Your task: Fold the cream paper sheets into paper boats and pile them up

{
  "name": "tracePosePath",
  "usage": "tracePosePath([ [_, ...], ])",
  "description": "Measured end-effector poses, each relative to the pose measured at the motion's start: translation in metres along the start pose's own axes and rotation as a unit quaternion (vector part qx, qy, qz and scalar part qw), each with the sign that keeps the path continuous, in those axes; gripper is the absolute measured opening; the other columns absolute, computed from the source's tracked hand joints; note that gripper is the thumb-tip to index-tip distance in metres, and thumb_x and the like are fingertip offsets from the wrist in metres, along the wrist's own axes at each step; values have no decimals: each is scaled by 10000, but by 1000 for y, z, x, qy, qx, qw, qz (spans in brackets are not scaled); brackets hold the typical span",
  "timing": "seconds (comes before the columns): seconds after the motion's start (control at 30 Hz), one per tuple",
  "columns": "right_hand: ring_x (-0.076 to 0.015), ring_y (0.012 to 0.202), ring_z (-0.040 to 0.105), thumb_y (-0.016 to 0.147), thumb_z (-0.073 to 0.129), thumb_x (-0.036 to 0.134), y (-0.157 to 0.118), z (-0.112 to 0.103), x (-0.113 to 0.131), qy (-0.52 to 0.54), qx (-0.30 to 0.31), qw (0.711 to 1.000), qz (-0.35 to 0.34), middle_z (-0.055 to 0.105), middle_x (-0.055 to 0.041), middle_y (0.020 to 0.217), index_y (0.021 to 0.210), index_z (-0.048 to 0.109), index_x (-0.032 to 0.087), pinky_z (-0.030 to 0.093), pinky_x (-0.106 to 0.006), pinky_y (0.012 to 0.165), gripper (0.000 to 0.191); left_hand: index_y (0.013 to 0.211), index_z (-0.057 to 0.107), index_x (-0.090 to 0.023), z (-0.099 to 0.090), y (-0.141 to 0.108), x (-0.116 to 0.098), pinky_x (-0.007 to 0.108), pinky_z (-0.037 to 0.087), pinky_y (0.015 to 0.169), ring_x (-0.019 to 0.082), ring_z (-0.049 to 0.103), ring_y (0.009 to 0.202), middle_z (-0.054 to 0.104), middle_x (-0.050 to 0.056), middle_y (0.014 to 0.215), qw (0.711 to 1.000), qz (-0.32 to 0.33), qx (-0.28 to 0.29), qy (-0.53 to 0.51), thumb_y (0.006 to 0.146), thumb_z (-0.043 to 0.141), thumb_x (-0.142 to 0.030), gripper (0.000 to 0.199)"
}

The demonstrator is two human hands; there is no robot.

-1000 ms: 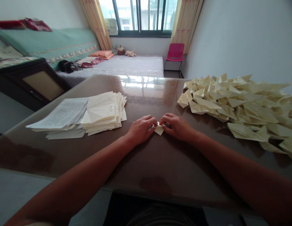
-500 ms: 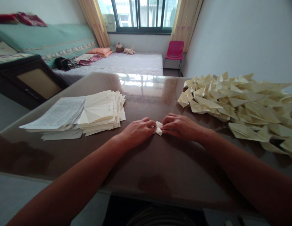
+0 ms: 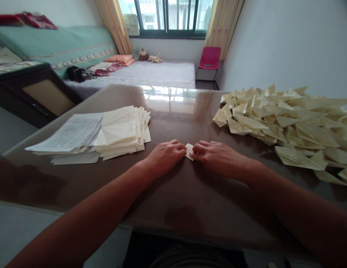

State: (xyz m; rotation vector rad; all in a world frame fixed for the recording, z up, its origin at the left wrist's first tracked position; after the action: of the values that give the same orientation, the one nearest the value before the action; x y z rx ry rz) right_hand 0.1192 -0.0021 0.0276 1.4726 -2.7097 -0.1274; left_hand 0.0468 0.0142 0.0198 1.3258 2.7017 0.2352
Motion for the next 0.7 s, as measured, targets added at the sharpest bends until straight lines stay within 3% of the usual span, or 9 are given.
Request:
tracePosePath([
  [0.17, -272, 962, 589, 874, 477, 80, 1, 3, 22, -103, 36, 993, 45, 629, -179, 1103, 1140, 624, 81, 465, -366, 764, 305, 1124, 615, -257, 0, -1, 0, 260, 478, 768, 181, 565, 984, 649, 25, 1109, 1000, -11, 15, 23, 924, 495, -220, 236],
  [0.33, -231, 870, 630, 892, 495, 122, -5, -5, 15, -56, 53, 996, 32, 668, -111, 1029, 1156, 609, 160, 478, -347, 754, 290, 1165, 584, -299, 0, -1, -1, 269, 469, 745, 187, 541, 996, 616, 15, 1139, 999, -17, 23, 44, 936, 468, -237, 264],
  [0.53, -257, 1013, 604, 897, 473, 120, -3, -2, 16, -32, 43, 998, 37, 619, -155, 1177, 1195, 592, 121, 474, -358, 812, 320, 1193, 562, -268, 4, 1, -7, 291, 455, 792, 204, 494, 1123, 563, 32, 1259, 996, -22, 36, 77, 945, 455, -252, 270],
  [0.7, -224, 993, 609, 875, 508, 165, -4, -5, 5, 14, 66, 997, 44, 635, -83, 1158, 1133, 638, 220, 464, -320, 803, 294, 1290, 502, -297, 9, -2, -5, 310, 438, 877, 193, 432, 1244, 476, -26, 1415, 996, -23, 44, 75, 955, 416, -240, 350],
])
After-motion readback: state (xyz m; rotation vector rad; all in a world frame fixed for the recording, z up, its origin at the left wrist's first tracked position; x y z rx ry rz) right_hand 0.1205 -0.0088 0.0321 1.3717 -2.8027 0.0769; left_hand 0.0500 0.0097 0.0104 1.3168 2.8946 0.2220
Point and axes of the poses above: each hand's wrist, its own y-axis towards the middle knuckle, its own z-axis out of the palm, x = y × z, the point moved 9 cm from there along y, towards the middle knuckle
